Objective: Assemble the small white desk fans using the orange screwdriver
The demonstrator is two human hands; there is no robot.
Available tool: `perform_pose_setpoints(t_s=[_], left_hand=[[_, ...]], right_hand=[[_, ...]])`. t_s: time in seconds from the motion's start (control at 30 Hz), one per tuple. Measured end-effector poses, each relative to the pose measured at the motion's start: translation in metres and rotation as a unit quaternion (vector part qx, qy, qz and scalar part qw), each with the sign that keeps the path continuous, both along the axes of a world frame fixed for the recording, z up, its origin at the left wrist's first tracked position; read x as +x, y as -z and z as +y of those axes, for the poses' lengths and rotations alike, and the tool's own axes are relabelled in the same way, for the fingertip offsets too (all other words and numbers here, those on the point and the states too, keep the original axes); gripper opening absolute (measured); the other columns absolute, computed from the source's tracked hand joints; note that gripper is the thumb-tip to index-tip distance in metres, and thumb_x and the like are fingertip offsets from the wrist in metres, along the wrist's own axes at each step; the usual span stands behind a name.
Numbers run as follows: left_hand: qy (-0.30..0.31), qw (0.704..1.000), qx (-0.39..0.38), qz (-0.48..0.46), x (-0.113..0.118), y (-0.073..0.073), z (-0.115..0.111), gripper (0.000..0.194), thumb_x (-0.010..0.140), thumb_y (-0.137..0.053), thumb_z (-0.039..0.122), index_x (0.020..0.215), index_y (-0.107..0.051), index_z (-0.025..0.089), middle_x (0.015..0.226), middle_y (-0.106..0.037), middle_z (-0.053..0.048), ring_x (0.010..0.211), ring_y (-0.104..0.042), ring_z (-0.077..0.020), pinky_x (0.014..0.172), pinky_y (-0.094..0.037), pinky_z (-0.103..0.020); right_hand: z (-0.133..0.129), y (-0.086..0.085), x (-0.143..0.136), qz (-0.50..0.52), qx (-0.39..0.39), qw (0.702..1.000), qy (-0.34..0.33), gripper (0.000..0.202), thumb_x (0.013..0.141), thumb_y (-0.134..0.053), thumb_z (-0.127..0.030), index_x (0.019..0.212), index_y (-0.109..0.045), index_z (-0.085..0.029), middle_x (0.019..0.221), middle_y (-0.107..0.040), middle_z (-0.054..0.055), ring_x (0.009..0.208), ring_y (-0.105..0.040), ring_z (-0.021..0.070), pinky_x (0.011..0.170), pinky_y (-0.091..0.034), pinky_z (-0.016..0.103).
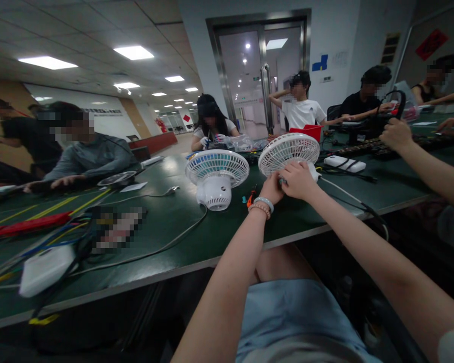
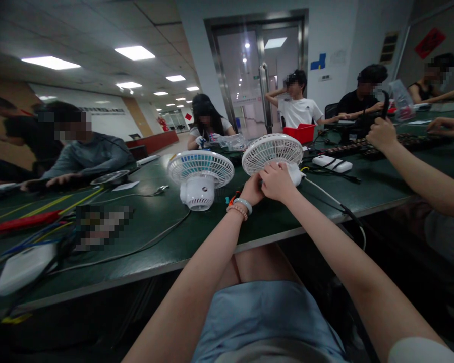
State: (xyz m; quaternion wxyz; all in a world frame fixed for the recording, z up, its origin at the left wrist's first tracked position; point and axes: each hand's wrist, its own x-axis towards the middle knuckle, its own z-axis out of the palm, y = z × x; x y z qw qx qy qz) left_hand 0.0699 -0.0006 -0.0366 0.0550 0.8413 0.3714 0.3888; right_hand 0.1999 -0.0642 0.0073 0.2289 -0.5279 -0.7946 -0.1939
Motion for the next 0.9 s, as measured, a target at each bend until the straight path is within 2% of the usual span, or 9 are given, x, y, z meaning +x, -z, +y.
perform_pose_setpoints(t_s=[0.13,0.23,0.3,0.43,0.6,0.9], left_hand=[[-0.061,0.995,-0.018,0.080,-0.008,0.005,0.004,0.049,0.061,-0.059,0.010,0.109,-0.050,0.011,0.107,-0.057,-0.017,0.103,-0.053,-0.0259,0.091,-0.042,-0.037],[-0.141,0.975,-0.068,0.159,-0.012,0.007,0.006,0.040,0.062,-0.062,0.016,0.101,-0.057,0.011,0.102,-0.058,-0.018,0.099,-0.055,-0.0296,0.089,-0.042,-0.042],[-0.173,0.961,-0.089,0.196,-0.014,0.005,0.007,0.030,0.062,-0.063,0.019,0.091,-0.061,0.012,0.097,-0.060,-0.017,0.097,-0.057,-0.0295,0.089,-0.042,-0.042],[-0.178,0.954,-0.107,0.214,-0.015,-0.001,0.006,0.018,0.064,-0.062,0.019,0.080,-0.065,0.012,0.088,-0.064,-0.016,0.090,-0.061,-0.0273,0.085,-0.045,-0.037],[-0.180,0.951,-0.123,0.221,-0.018,-0.006,0.004,0.016,0.067,-0.059,0.016,0.079,-0.069,0.016,0.082,-0.068,-0.013,0.079,-0.064,-0.0231,0.074,-0.049,-0.031],[-0.184,0.940,-0.147,0.247,-0.013,-0.004,0.008,0.023,0.071,-0.053,0.010,0.087,-0.070,0.013,0.090,-0.068,-0.014,0.088,-0.063,-0.0228,0.083,-0.047,-0.030]], right_hand=[[0.012,0.004,-0.004,-0.034,-0.019,0.999,-0.001,0.033,0.075,-0.049,-0.034,0.096,-0.061,-0.012,0.107,-0.054,0.015,0.107,-0.036,0.0312,0.087,-0.023,0.046],[0.012,0.010,-0.007,-0.024,-0.010,0.999,0.030,0.032,0.076,-0.047,-0.031,0.097,-0.062,-0.012,0.111,-0.052,0.016,0.108,-0.035,0.0307,0.087,-0.023,0.046],[0.011,0.013,-0.008,-0.006,-0.004,0.998,0.057,0.030,0.078,-0.044,-0.025,0.096,-0.063,-0.011,0.112,-0.051,0.016,0.108,-0.036,0.0299,0.086,-0.024,0.045],[0.011,0.016,-0.009,-0.005,-0.007,0.997,0.074,0.029,0.080,-0.040,-0.020,0.092,-0.065,-0.013,0.110,-0.053,0.015,0.105,-0.037,0.0284,0.084,-0.024,0.044],[0.012,0.017,-0.009,-0.013,0.007,0.998,0.065,0.030,0.081,-0.039,-0.021,0.090,-0.066,-0.013,0.106,-0.056,0.014,0.103,-0.038,0.0273,0.084,-0.024,0.043],[0.018,0.023,-0.009,-0.014,0.046,0.997,0.062,0.028,0.079,-0.043,-0.022,0.084,-0.068,-0.013,0.099,-0.058,0.014,0.097,-0.040,0.0265,0.080,-0.022,0.042]])
